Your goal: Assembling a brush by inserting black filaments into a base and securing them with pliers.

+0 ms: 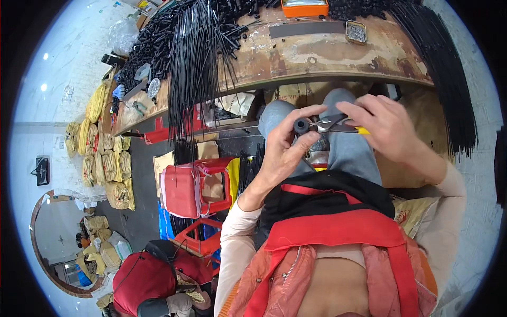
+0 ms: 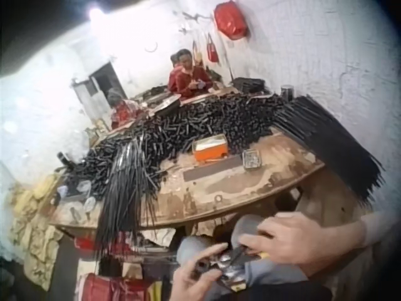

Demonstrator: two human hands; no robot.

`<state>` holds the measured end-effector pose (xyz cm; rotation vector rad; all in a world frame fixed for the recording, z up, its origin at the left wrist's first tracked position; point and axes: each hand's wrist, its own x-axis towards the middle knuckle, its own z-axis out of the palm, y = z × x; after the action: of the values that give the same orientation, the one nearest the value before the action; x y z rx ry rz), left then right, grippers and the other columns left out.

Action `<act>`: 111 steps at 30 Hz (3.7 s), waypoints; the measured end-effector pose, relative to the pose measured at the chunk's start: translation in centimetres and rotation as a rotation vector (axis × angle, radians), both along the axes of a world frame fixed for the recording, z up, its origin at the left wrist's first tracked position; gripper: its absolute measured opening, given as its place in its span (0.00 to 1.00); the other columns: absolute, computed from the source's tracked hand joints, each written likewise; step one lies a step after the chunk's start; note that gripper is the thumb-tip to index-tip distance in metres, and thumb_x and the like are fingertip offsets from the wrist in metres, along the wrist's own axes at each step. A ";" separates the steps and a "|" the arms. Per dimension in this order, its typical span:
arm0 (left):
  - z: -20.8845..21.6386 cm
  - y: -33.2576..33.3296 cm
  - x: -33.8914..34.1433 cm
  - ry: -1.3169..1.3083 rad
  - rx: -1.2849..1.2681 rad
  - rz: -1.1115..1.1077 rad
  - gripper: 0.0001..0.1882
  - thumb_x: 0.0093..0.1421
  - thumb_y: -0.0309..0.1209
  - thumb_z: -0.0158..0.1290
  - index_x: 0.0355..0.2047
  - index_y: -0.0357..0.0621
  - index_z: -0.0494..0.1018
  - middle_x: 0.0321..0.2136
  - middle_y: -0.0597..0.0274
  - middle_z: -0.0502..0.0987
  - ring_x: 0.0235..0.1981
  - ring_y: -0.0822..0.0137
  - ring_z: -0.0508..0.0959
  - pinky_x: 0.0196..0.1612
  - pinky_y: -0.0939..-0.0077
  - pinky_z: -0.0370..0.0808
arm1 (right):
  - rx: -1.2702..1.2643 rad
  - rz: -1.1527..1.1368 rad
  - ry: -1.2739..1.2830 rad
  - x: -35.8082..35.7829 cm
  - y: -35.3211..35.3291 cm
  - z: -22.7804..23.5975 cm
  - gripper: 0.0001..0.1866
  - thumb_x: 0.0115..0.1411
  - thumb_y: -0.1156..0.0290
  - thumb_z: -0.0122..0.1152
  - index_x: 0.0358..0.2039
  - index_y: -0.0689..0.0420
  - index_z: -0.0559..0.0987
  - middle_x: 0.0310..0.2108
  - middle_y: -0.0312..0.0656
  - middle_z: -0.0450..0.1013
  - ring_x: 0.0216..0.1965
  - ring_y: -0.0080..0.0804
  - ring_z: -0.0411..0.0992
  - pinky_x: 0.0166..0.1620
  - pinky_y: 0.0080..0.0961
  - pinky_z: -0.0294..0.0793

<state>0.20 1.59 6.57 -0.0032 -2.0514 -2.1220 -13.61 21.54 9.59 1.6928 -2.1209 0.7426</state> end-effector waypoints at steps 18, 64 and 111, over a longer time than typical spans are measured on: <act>0.6 -1.9 2.0 0.029 -0.037 -0.209 0.18 0.64 0.30 0.52 0.53 0.38 0.70 0.41 0.63 0.74 0.41 0.76 0.70 0.45 0.81 0.68 | 0.621 0.118 -1.462 2.6 0.1 5.8 0.19 0.59 0.68 0.60 0.46 0.63 0.69 0.21 0.39 0.72 0.17 0.25 0.71 0.22 0.23 0.69; -0.8 -1.7 -0.3 -0.043 -0.166 -0.115 0.12 0.67 0.34 0.47 0.44 0.39 0.66 0.26 0.63 0.67 0.27 0.74 0.64 0.31 0.79 0.63 | 0.372 0.080 -0.919 0.8 0.5 -1.2 0.13 0.64 0.64 0.55 0.35 0.64 0.72 0.24 0.45 0.74 0.26 0.28 0.74 0.32 0.27 0.71; -3.1 -0.3 -6.5 -0.057 0.083 0.078 0.16 0.69 0.34 0.43 0.53 0.41 0.67 0.29 0.69 0.63 0.29 0.78 0.61 0.32 0.83 0.61 | -0.249 -0.110 -1.614 -25.5 -3.4 -4.6 0.07 0.59 0.65 0.58 0.33 0.53 0.72 0.25 0.28 0.67 0.22 0.17 0.65 0.24 0.16 0.65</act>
<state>-6.33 1.29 3.44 0.1481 -1.9580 -2.1815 -39.10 18.11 5.01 0.6697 -2.5655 2.7857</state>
